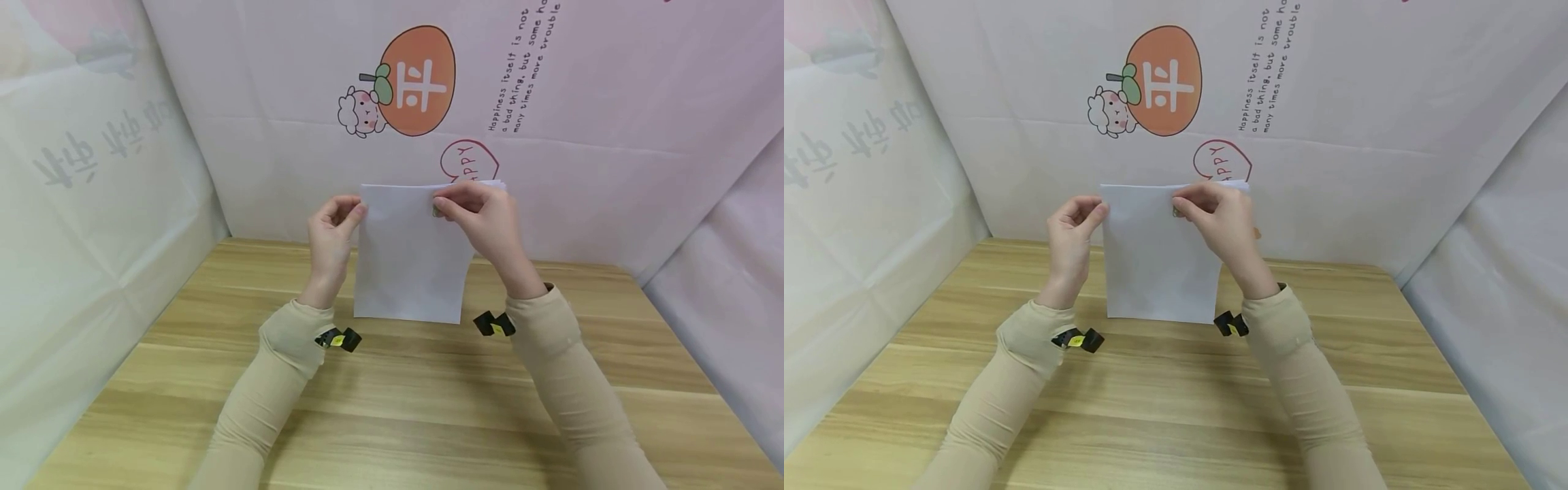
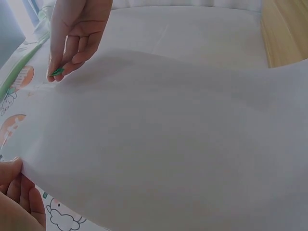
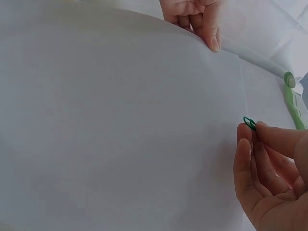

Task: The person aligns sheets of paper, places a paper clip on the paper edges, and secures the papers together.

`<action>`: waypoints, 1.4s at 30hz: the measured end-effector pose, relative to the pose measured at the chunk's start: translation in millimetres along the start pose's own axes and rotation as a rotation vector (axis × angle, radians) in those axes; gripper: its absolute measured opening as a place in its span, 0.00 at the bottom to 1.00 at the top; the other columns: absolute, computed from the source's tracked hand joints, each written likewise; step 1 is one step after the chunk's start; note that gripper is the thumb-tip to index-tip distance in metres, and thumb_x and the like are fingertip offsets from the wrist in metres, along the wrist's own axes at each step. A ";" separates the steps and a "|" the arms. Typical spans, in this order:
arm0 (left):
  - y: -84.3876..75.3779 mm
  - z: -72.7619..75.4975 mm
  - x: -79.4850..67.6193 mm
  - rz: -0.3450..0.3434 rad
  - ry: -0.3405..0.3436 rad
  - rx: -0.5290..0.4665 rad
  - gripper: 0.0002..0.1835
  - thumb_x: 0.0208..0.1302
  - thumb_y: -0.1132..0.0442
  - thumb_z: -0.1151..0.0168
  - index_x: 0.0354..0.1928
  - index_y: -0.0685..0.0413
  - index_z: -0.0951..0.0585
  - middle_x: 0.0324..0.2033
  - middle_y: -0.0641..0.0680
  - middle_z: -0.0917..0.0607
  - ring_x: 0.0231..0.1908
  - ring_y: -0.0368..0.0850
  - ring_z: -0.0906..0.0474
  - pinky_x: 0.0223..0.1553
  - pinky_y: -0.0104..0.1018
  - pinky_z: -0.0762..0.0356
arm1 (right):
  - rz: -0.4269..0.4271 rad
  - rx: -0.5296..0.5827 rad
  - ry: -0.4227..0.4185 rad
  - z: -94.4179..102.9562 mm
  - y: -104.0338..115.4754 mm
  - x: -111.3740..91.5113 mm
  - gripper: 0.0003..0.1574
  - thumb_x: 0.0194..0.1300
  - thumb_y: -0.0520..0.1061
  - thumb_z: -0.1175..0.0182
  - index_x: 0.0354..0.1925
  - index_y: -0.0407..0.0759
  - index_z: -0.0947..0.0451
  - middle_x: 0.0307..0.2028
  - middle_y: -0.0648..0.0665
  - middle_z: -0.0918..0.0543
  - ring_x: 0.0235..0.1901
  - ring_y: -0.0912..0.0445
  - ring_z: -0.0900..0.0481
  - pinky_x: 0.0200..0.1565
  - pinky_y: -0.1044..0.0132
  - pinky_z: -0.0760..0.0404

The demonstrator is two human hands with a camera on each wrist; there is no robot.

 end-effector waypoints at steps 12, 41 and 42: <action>-1.5 -1.4 -3.1 -0.007 0.005 -0.016 0.08 0.58 0.67 0.34 0.36 0.65 0.18 0.28 0.45 0.19 0.29 0.38 0.27 0.33 0.26 0.29 | 0.007 0.057 0.001 -7.5 5.8 10.6 0.11 0.58 0.44 0.33 0.40 0.41 0.16 0.34 0.41 0.13 0.31 0.57 0.15 0.37 0.71 0.18; -3.0 -4.0 -4.0 -0.010 0.010 0.017 0.09 0.58 0.66 0.34 0.37 0.67 0.18 0.28 0.45 0.19 0.29 0.38 0.26 0.33 0.26 0.29 | 0.059 0.027 -0.075 -9.1 57.7 15.4 0.11 0.59 0.40 0.35 0.39 0.35 0.16 0.35 0.38 0.14 0.30 0.62 0.18 0.38 0.75 0.22; -3.4 -4.2 -4.1 -0.007 0.010 0.019 0.09 0.58 0.66 0.34 0.37 0.67 0.18 0.28 0.44 0.19 0.29 0.38 0.26 0.33 0.26 0.29 | 0.063 0.029 -0.078 -9.2 57.9 16.1 0.10 0.59 0.40 0.34 0.39 0.35 0.16 0.34 0.38 0.14 0.30 0.62 0.18 0.38 0.75 0.22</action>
Point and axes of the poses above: each hand's wrist, its own x-axis towards the middle knuckle, its own z-axis out of the back of the hand, y = z × x, the point moved 4 cm from there along x, towards the middle knuckle
